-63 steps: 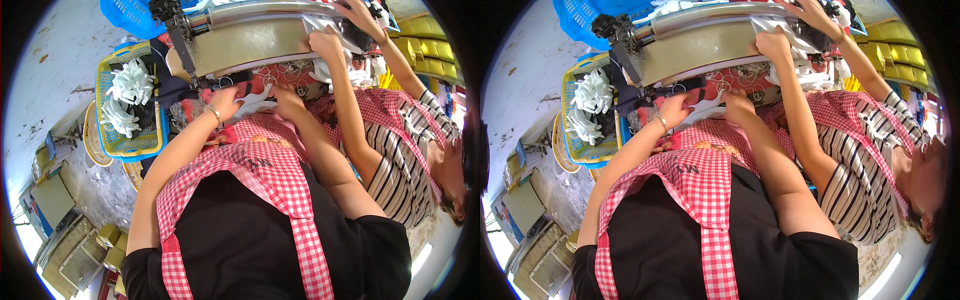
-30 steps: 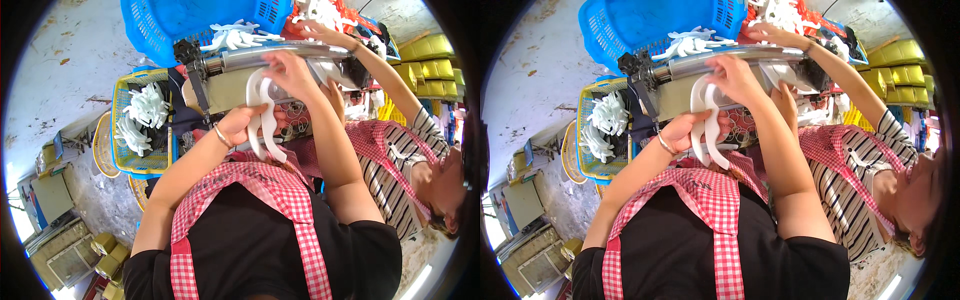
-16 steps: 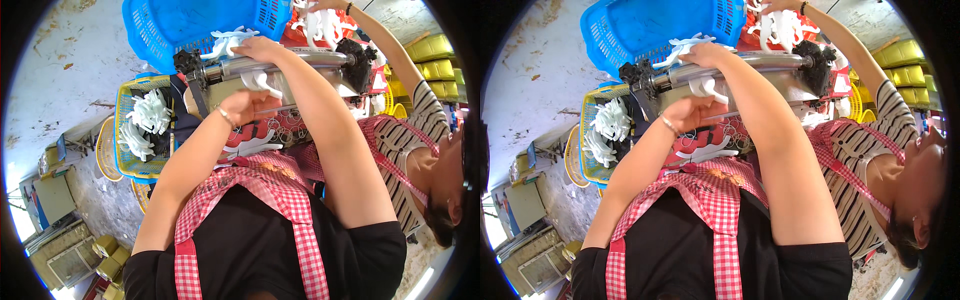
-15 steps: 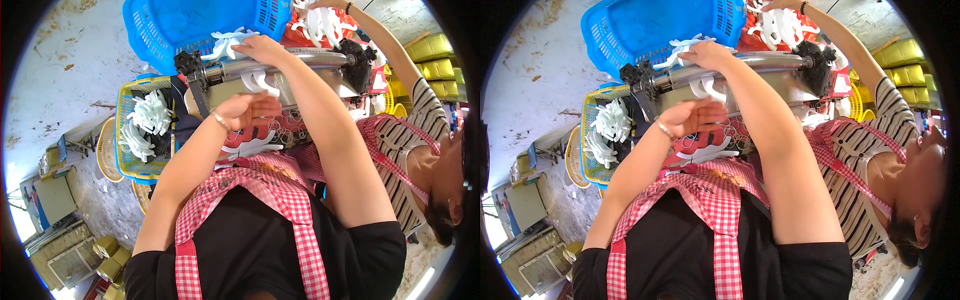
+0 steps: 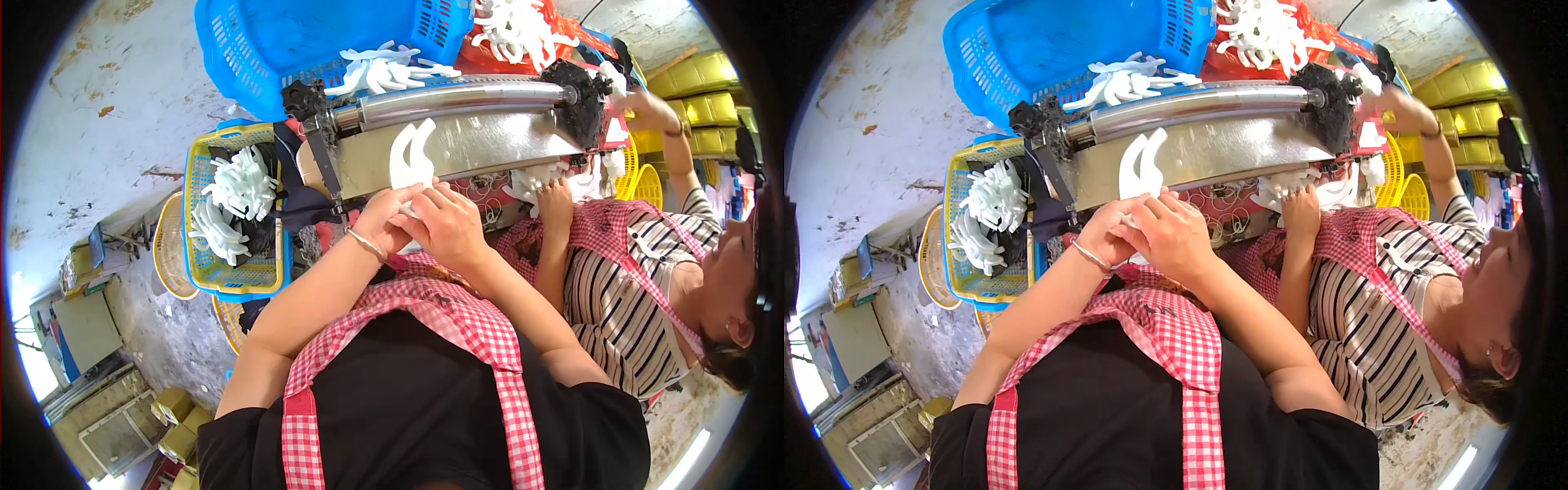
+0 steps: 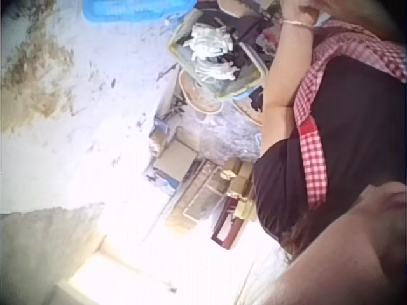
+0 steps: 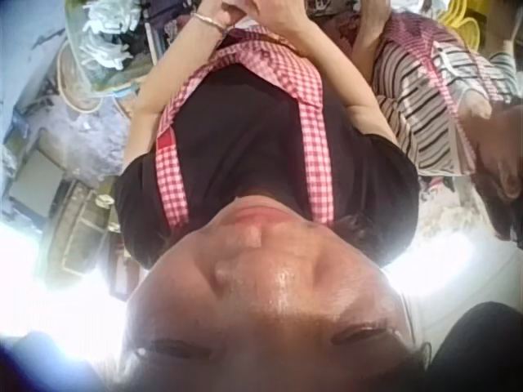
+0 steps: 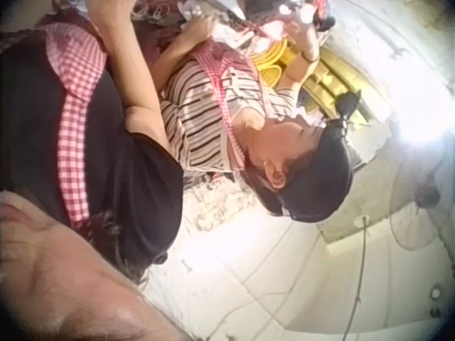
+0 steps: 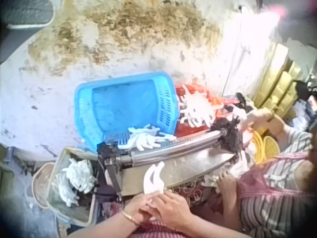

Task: Applying adhesive or primer to white shoe components using a roller machine and sorting them into baskets.

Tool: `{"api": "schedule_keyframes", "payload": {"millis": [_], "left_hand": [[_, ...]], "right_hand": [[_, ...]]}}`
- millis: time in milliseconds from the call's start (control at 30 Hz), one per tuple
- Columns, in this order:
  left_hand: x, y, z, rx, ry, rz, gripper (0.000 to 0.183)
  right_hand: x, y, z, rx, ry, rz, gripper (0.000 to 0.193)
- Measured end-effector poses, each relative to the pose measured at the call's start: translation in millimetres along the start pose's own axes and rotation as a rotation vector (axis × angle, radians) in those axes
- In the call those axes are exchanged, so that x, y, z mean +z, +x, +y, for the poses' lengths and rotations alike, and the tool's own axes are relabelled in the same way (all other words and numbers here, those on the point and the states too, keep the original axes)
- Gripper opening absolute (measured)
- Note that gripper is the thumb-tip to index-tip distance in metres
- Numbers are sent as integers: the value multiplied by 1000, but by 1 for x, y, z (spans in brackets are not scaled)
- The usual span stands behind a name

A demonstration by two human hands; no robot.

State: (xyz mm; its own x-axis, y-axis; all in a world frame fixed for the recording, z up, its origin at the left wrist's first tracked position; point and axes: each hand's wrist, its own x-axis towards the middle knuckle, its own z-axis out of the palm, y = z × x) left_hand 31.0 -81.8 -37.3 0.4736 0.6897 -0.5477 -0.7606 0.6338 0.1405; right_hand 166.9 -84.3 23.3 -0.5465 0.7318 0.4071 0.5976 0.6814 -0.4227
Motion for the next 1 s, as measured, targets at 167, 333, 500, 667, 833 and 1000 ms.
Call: {"api": "schedule_keyframes", "payload": {"millis": [167, 333, 500, 667, 833, 1000], "left_hand": [[2, 44, 36, -114, 2, -76, 26], [19, 68, 59, 62, 179, 64, 24], [-34, 17, 12, -39, 846, -173, 34], [-104, 43, -26, 305, 1989, -32, 41], [-122, 52, -22, 529, 2010, -132, 54], [-100, 32, 5, 410, 1844, -215, 62]], "right_hand": [[7, 29, 28, -22, -52, 98, 30], [4, 20, 65, 216, 45, 154, 25], [40, -79, 84, 657, 32, -234, 17], [86, -143, 105, 518, -66, -624, 32], [88, -139, 100, 397, -66, -551, 27], [53, -81, 88, 272, 232, -267, 25]]}}
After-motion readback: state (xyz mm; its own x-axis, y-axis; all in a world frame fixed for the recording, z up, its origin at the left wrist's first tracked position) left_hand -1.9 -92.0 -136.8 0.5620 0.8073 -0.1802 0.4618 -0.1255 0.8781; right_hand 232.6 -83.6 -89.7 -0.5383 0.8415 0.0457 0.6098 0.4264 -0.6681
